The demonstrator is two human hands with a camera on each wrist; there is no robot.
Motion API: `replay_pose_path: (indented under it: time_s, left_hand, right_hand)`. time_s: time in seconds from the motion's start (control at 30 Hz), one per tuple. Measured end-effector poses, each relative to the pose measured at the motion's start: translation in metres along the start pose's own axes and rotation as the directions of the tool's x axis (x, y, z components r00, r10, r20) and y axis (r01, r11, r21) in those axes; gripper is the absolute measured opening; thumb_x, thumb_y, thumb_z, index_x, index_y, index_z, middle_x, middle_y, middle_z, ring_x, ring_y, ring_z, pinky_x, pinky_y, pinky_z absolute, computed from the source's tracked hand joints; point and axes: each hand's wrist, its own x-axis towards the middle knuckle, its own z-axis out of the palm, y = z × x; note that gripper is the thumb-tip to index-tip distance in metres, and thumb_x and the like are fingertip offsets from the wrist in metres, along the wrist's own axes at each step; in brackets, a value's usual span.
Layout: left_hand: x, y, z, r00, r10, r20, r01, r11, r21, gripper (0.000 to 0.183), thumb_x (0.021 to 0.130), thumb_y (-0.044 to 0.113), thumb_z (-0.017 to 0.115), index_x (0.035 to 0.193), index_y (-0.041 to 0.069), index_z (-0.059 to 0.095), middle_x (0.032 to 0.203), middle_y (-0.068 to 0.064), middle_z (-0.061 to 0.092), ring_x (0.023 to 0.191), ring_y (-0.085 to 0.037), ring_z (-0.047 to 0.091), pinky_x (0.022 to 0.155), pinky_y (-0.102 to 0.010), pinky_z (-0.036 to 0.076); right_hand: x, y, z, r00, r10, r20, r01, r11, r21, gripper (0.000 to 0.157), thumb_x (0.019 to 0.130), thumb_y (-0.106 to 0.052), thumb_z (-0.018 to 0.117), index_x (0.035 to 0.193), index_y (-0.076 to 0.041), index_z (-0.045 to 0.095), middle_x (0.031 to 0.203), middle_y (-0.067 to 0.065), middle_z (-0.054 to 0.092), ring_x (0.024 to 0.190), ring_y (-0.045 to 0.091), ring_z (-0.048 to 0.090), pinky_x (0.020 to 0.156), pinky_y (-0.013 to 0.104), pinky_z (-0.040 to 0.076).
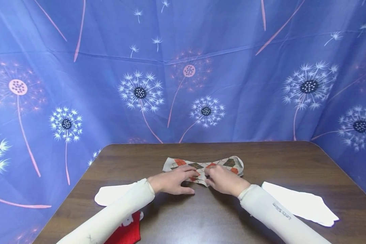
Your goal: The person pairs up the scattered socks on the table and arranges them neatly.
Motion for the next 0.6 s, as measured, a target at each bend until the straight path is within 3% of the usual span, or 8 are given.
replay_pose_path:
  time_s: [0.27, 0.6]
  left_hand:
    - [0.011, -0.007, -0.005, 1.0, 0.015, -0.026, -0.015, 1.0, -0.015, 0.054, 0.092, 0.046, 0.068, 0.132, 0.011, 0.059, 0.119, 0.002, 0.061, 0.109, -0.009, 0.056, 0.094, -0.02, 0.045]
    - [0.022, -0.015, 0.0, 0.997, -0.073, -0.012, 0.073, 0.997, 0.019, 0.061, 0.092, 0.051, 0.066, 0.138, 0.013, 0.054, 0.138, -0.002, 0.053, 0.129, -0.016, 0.047, 0.105, -0.029, 0.041]
  right_hand:
    - [0.008, 0.006, 0.0, 1.0, 0.03, 0.003, -0.03, 1.0, 0.003, 0.02, 0.087, -0.009, 0.073, 0.08, -0.014, 0.055, 0.068, -0.011, 0.047, 0.059, 0.002, 0.043, 0.052, 0.021, 0.04]
    - [0.016, 0.016, 0.0, 0.995, 0.096, 0.023, -0.096, 0.995, 0.017, 0.019, 0.087, -0.009, 0.073, 0.08, -0.013, 0.056, 0.07, -0.009, 0.049, 0.06, 0.004, 0.044, 0.054, 0.023, 0.04]
